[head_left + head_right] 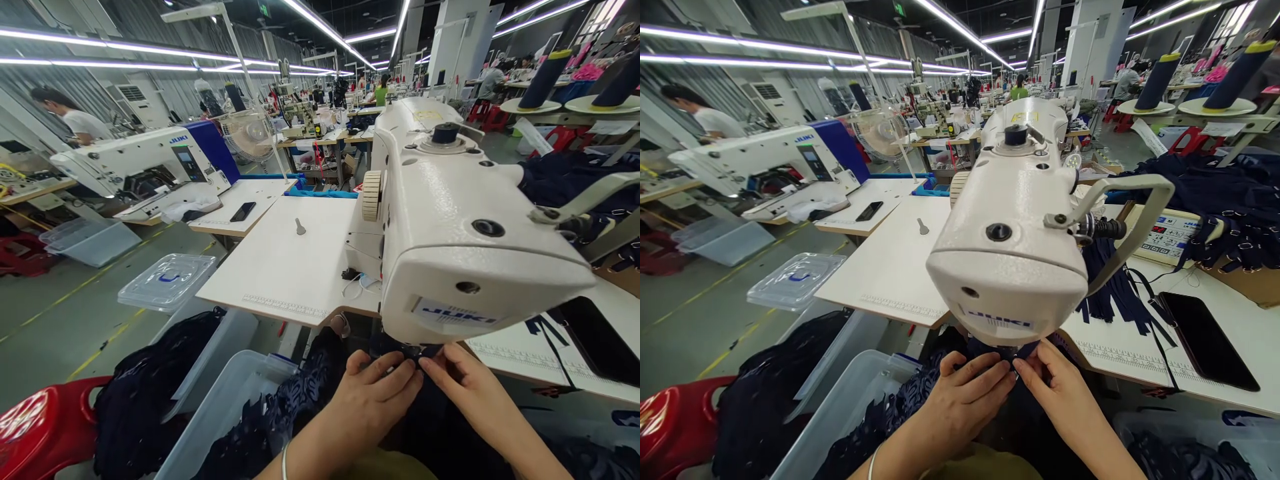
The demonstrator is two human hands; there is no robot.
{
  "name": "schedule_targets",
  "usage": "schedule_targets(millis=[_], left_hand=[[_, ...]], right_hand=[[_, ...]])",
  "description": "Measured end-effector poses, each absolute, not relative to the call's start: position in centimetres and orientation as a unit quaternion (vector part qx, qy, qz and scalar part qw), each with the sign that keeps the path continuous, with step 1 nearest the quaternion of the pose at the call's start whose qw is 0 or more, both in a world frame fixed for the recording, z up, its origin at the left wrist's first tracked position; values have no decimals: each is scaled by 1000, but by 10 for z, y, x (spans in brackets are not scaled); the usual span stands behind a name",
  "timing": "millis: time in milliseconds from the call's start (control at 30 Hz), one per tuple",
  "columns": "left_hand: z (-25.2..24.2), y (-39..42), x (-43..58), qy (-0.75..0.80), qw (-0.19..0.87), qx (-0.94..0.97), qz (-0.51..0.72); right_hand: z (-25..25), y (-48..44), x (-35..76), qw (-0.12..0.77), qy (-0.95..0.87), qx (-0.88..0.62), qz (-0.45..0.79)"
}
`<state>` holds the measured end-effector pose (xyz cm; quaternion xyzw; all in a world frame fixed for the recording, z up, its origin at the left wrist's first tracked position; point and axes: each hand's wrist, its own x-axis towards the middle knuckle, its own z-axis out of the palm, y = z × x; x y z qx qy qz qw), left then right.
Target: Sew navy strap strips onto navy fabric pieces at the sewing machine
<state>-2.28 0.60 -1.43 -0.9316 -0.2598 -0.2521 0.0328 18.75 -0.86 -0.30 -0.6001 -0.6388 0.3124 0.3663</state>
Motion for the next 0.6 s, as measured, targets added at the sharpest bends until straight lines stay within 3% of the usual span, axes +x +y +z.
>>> schedule_targets(millis=[133,467,600], left_hand=[[-10,7,-23,-255,23,-932,-258],[10,6,-9,-367,-169,-844,-354],[9,3,-6,-358,-175,-834,-382]], right_hand=[[-1,-10,185,361,-672,-589,266],[-1,-28,189,373,-751,-510,193],[-1,-34,189,388,-772,-480,155]])
